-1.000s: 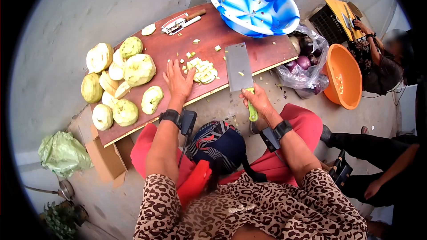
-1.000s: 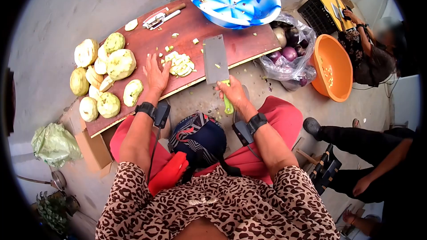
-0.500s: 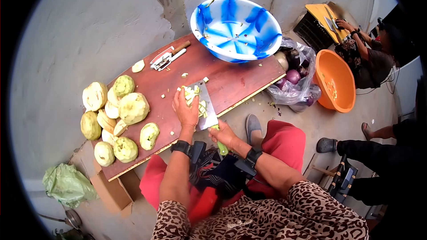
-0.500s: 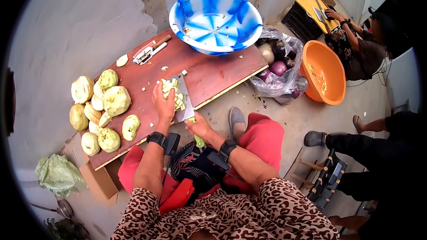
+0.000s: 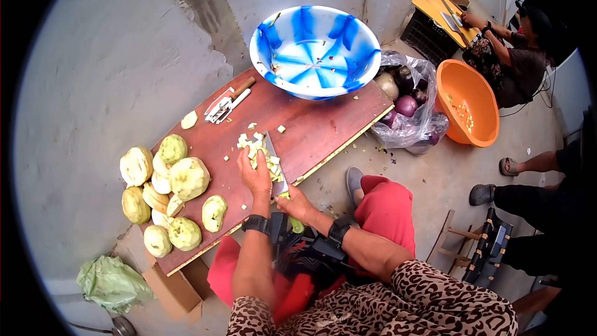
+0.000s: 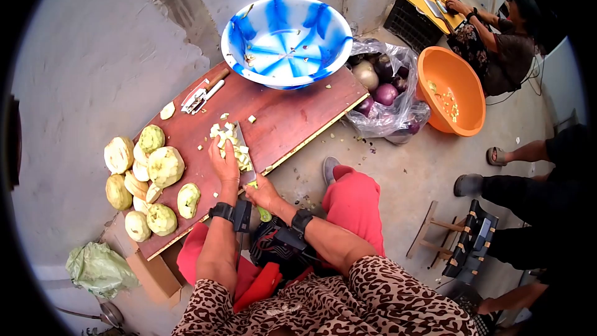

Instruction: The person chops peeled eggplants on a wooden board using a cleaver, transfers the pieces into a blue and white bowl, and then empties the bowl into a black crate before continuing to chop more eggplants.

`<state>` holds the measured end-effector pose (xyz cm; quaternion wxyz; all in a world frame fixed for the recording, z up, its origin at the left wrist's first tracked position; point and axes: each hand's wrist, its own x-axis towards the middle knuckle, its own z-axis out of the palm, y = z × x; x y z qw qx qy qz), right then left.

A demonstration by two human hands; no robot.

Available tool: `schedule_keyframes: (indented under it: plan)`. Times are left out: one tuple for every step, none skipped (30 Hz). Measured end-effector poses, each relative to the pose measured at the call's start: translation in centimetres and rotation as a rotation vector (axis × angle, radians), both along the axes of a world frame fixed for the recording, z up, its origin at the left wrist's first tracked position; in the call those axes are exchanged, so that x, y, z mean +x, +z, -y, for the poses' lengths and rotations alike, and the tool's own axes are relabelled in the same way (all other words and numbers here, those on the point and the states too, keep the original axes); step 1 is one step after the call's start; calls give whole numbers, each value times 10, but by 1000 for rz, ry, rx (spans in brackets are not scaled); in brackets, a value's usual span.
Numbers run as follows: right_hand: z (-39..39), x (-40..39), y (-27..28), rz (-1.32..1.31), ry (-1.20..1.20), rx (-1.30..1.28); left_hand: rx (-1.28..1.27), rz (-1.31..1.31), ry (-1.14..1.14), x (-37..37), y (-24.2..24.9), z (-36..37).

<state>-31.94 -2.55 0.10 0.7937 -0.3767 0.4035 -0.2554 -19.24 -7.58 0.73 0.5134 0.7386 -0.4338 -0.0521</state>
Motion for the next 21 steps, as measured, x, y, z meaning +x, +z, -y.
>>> schedule_keyframes:
  plan:
    - [0, 0, 0, 10, -7, 4, -1, 7, 2, 0, 0, 0]
    - [0, 0, 0, 19, -14, 8, -2, 13, 4, 0, -1, 1]
    - [-1, 1, -2, 28, -20, -9, -5, 19, 6, 0, -2, 3]
    - [-1, 2, -5, 35, -25, -24, -5, 25, 9, 1, -4, 3]
    - [-2, 2, -8, 43, -28, -37, -5, 31, 14, 1, -6, 3]
    - [-2, 2, -10, 46, -45, -72, 8, 25, 21, 0, -2, 2]
    - [-2, 4, -13, 51, -59, -104, 23, 22, 30, -2, 1, 2]
    - [-3, 6, -15, 58, -77, -135, 39, 21, 37, -3, 4, 1]
    - [-4, 8, -15, 63, -75, -131, 39, 24, 38, -1, 3, 0]
    - [-3, 7, -15, 66, -77, -130, 36, 25, 36, 0, 2, 0]
    - [-2, 6, -15, 65, -80, -131, 32, 23, 32, -1, 1, 1]
    - [-2, 7, -8, 56, -82, -136, 19, 21, 24, 0, 1, 2]
    - [-1, 4, -1, 39, -64, -113, 18, -6, 19, 1, 1, 2]
    - [0, 2, 5, 22, -45, -91, 17, -34, 14, 2, 1, 1]
    - [0, 0, 12, 6, -27, -70, 16, -61, 9, 3, 3, 1]
    - [1, 0, 15, 8, -15, -71, 19, -85, 7, 4, 5, 1]
    - [1, 0, 21, 11, -4, -74, 21, -110, 5, 6, 8, 0]
    - [2, 0, 24, 14, 8, -76, 23, -135, 2, 7, 10, 0]
    - [2, 0, 28, 25, 9, -78, 21, -173, -1, 10, 12, 1]
    - [2, 0, 32, 37, 11, -80, 19, -212, -3, 13, 14, 2]
    - [1, 1, 37, 48, 13, -81, 18, -250, -5, 12, 22, 3]
